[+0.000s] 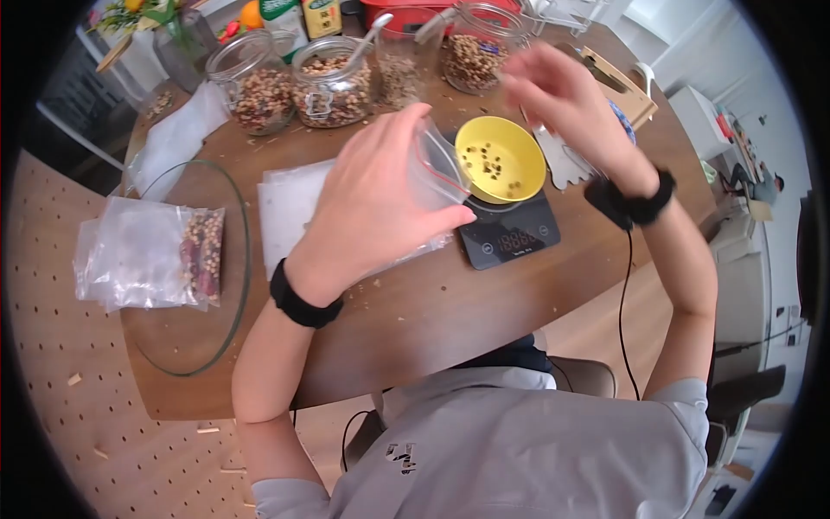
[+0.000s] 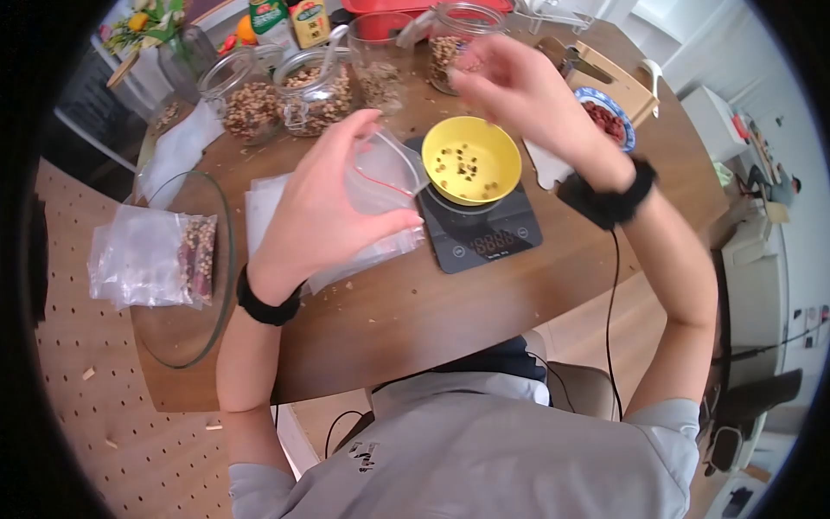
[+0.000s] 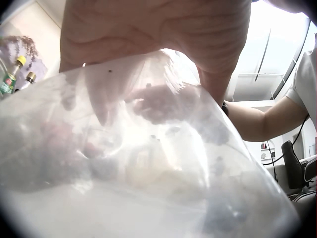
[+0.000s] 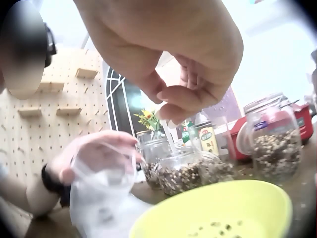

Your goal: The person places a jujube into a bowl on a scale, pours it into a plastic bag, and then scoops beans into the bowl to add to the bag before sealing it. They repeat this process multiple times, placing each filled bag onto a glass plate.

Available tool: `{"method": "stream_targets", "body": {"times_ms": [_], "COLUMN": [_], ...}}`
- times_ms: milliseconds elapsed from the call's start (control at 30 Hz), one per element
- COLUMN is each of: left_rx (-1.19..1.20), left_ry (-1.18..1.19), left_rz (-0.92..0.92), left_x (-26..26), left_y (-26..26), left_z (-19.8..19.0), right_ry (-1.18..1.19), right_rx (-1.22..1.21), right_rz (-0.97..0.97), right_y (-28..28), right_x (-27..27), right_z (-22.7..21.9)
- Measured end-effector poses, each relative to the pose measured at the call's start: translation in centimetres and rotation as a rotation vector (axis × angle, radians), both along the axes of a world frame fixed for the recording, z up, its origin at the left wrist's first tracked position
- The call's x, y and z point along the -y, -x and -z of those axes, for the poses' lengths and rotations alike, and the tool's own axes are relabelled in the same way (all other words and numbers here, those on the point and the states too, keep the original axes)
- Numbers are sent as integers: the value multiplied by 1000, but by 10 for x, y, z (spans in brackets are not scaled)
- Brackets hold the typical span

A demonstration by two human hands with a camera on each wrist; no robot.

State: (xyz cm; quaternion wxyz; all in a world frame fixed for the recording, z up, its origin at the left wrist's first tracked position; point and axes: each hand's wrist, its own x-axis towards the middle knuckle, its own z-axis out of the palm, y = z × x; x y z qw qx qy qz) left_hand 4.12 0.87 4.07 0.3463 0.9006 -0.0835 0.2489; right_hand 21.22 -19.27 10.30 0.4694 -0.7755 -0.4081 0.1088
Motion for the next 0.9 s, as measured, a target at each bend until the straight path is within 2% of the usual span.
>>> {"method": "stream_targets", "body": {"times_ms": [33, 100, 167, 200, 267, 333, 400, 600, 733, 833, 900], "left_rx": [5, -10, -25, 36, 2, -41, -92, -75, -32, -47, -74], "left_ry": [-11, -14, -26, -2, 14, 9, -12, 7, -31, -26, 2], "left_rz": [-5, 4, -8, -8, -7, -5, -8, -5, 26, 32, 30], "left_x": [-1, -2, 0, 1, 3, 3, 4, 5, 6, 7, 6], "left_y": [-1, 0, -1, -4, -3, -3, -1, 1, -1, -2, -1], "left_z": [0, -1, -1, 2, 2, -1, -2, -2, -3, 2, 4], "right_ry": [-40, 202, 261, 276, 363, 354, 375, 465, 305, 337, 260], "right_rx": [94, 244, 519, 507, 464, 466, 508, 415, 424, 451, 477], "right_rz": [42, 137, 9, -21, -84, -63, -65, -86, -238, -356, -300], "right_y": [1, 33, 59, 70, 88, 102, 106, 106, 114, 121, 113], "right_x": [25, 77, 110, 121, 136, 145, 149, 143, 119, 96, 95], "right_z": [20, 36, 58, 69, 77, 83, 85, 96, 93, 96, 93]}}
